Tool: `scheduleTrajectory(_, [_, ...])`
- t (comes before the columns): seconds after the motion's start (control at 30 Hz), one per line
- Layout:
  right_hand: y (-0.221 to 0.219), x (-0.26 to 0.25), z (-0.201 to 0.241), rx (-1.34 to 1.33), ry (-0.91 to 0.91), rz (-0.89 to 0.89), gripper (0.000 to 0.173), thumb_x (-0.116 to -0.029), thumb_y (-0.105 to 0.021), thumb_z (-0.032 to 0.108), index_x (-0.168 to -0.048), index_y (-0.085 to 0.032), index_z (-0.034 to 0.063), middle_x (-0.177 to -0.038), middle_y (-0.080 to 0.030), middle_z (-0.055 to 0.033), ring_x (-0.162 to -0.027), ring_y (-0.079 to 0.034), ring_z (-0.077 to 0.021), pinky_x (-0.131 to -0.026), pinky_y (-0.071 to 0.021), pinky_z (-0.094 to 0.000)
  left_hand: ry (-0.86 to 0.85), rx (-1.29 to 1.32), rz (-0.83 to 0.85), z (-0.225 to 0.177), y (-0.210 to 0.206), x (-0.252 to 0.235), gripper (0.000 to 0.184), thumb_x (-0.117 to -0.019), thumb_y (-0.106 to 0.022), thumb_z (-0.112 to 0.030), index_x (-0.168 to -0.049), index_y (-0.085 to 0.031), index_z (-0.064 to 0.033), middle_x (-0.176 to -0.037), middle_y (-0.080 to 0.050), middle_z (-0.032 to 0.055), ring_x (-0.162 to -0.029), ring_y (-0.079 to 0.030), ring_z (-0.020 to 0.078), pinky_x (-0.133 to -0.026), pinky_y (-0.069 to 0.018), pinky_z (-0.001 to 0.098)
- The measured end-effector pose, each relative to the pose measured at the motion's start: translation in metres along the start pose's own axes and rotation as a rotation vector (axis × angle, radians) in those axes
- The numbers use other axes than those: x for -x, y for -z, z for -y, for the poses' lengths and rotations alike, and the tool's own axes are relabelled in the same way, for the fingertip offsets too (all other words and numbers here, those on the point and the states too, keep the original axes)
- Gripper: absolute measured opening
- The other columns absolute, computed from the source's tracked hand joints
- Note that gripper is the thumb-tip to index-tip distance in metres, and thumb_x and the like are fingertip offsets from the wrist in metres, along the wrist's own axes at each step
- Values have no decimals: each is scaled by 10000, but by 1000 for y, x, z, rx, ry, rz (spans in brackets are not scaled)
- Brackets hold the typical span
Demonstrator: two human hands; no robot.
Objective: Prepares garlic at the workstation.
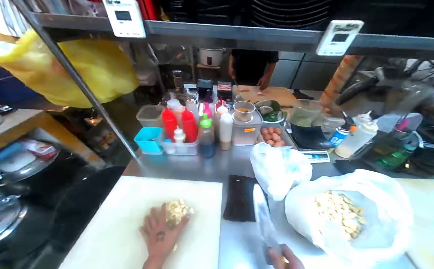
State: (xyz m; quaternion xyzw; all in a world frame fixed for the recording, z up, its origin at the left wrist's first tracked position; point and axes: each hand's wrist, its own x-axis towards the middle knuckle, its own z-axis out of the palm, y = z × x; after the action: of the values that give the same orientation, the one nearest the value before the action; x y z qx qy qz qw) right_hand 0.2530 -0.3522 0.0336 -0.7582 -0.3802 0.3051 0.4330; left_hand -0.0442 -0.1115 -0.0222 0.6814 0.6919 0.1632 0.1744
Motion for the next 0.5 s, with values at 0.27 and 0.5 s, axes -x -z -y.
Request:
scheduleTrajectory(0.27, [-142, -76, 30, 393, -10, 265, 426, -1043, -591, 307, -1382, -617, 52, -989, -744, -170, -887, -733, -314, -854, -589, -519, -71, 115, -92, -19, -37, -23, 923, -873, -574, -743, -1572, -443, -155, -1656, -260, 274, -1538, -198, 500, -1252, -86, 647])
scheduleTrajectory(0.5, [-232, -71, 69, 377, -9, 336, 375, -1054, -544, 203, -1398, -601, 66, -1199, -731, -162, -1106, -717, -306, -980, -562, -512, -240, 473, -245, -41, -76, -38, 283, -968, -597, -236, -1077, -803, -75, -1341, -670, 168, -1323, -568, 392, -1182, -387, 521])
